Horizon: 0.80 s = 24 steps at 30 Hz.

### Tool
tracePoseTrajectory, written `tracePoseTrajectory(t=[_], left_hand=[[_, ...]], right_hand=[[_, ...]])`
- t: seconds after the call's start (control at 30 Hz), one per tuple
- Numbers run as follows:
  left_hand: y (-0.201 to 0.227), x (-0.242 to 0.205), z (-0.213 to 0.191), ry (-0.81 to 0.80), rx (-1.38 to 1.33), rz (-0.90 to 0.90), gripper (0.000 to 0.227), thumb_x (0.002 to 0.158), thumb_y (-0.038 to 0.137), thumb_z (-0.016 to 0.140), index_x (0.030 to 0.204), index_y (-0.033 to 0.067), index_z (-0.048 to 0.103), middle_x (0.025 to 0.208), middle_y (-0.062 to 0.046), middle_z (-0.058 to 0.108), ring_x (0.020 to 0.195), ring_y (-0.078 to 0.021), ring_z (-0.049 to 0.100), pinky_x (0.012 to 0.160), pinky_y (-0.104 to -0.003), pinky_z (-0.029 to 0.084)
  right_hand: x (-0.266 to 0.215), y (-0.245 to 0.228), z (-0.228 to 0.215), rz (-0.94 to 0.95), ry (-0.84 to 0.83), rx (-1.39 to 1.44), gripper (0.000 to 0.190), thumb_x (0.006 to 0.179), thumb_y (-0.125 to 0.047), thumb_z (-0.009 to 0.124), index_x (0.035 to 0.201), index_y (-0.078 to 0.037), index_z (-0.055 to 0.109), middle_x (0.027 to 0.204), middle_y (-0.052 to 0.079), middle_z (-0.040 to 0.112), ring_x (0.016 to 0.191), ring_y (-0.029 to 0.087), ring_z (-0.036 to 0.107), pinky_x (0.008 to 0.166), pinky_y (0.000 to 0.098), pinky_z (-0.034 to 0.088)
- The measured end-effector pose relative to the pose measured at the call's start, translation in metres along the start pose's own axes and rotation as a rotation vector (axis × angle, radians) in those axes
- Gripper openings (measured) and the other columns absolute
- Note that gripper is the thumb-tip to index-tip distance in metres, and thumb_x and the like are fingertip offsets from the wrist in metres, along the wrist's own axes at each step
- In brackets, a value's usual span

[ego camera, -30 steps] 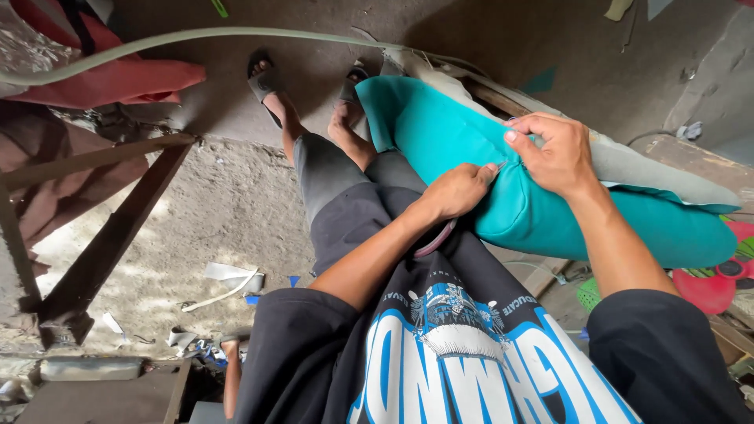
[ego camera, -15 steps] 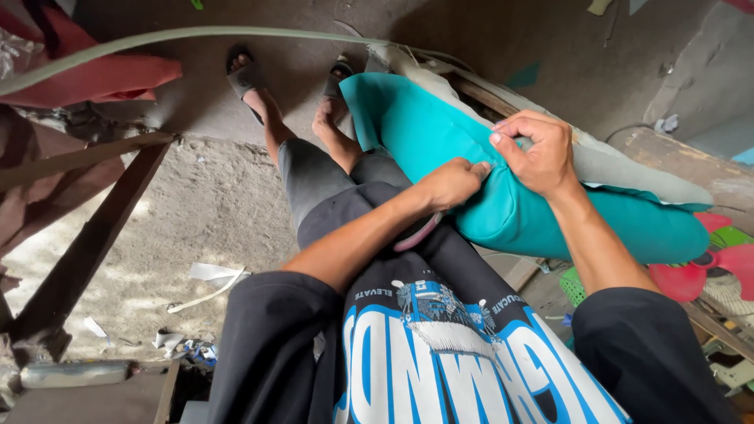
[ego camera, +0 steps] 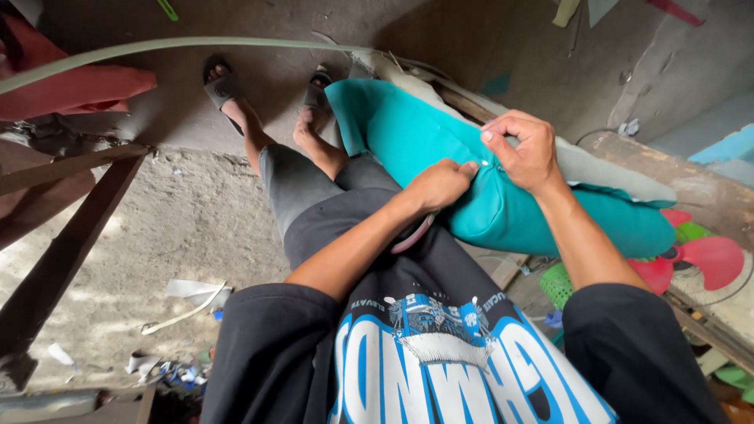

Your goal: The person is upholstering a chair by securing teal fabric over a foam cushion. They use scissors to trim excess fabric and a pneumatic staple gun to attach the material to the chair frame, repeatedly adjusting the fabric and repositioning the chair to access different sides.

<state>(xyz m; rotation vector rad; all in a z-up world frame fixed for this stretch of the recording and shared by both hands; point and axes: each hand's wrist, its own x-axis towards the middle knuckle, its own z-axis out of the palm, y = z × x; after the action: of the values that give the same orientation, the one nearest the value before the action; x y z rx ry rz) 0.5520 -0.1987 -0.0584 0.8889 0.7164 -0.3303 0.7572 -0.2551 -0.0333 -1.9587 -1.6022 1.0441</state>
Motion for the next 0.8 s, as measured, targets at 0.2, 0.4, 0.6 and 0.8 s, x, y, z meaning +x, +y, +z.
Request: tracePoseTrajectory(t=[0.2,0.4,0.6,0.8], left_hand=[[-0.012,0.007,0.02,0.155,-0.059,0.079,0.056,0.104,0.047,0.04,0.068,0.0085,0.059,0.073,-0.024,0.067,0.092,-0.0483,0.07,0.081,-0.053,0.051],[0.001,-0.003,0.021,0.235,0.015,0.038,0.062,0.101,0.058,0.037,0.059,0.0144,0.049,0.061,-0.015,0.063,0.077,-0.04,0.07,0.071,-0.047,0.049],[0.02,-0.016,0.015,0.243,0.073,0.015,0.072,0.098,0.066,0.035,0.064,0.0079,0.058,0.069,-0.023,0.068,0.087,-0.0454,0.073,0.076,-0.049,0.051],[-0.026,0.01,0.038,0.348,0.063,0.111,0.07,0.1,0.071,0.031,0.081,0.0133,0.066,0.082,-0.024,0.072,0.102,-0.0461,0.07,0.086,-0.053,0.055]], right_hand=[[0.009,0.005,-0.004,0.003,0.006,0.019,0.024,0.104,-0.013,0.077,0.083,-0.002,0.072,0.098,0.016,0.077,0.099,0.038,0.076,0.086,0.0437,0.057],[0.009,0.007,-0.004,0.007,0.003,0.054,0.026,0.105,-0.013,0.077,0.082,-0.002,0.072,0.097,0.016,0.076,0.101,0.038,0.076,0.088,0.0429,0.056],[0.01,0.006,-0.005,0.05,-0.005,0.082,0.027,0.105,-0.013,0.075,0.081,-0.001,0.07,0.097,0.016,0.076,0.1,0.037,0.076,0.087,0.0425,0.055],[0.005,0.009,-0.003,0.078,-0.001,0.078,0.029,0.106,-0.014,0.076,0.08,-0.003,0.07,0.097,0.014,0.076,0.099,0.032,0.075,0.088,0.0385,0.055]])
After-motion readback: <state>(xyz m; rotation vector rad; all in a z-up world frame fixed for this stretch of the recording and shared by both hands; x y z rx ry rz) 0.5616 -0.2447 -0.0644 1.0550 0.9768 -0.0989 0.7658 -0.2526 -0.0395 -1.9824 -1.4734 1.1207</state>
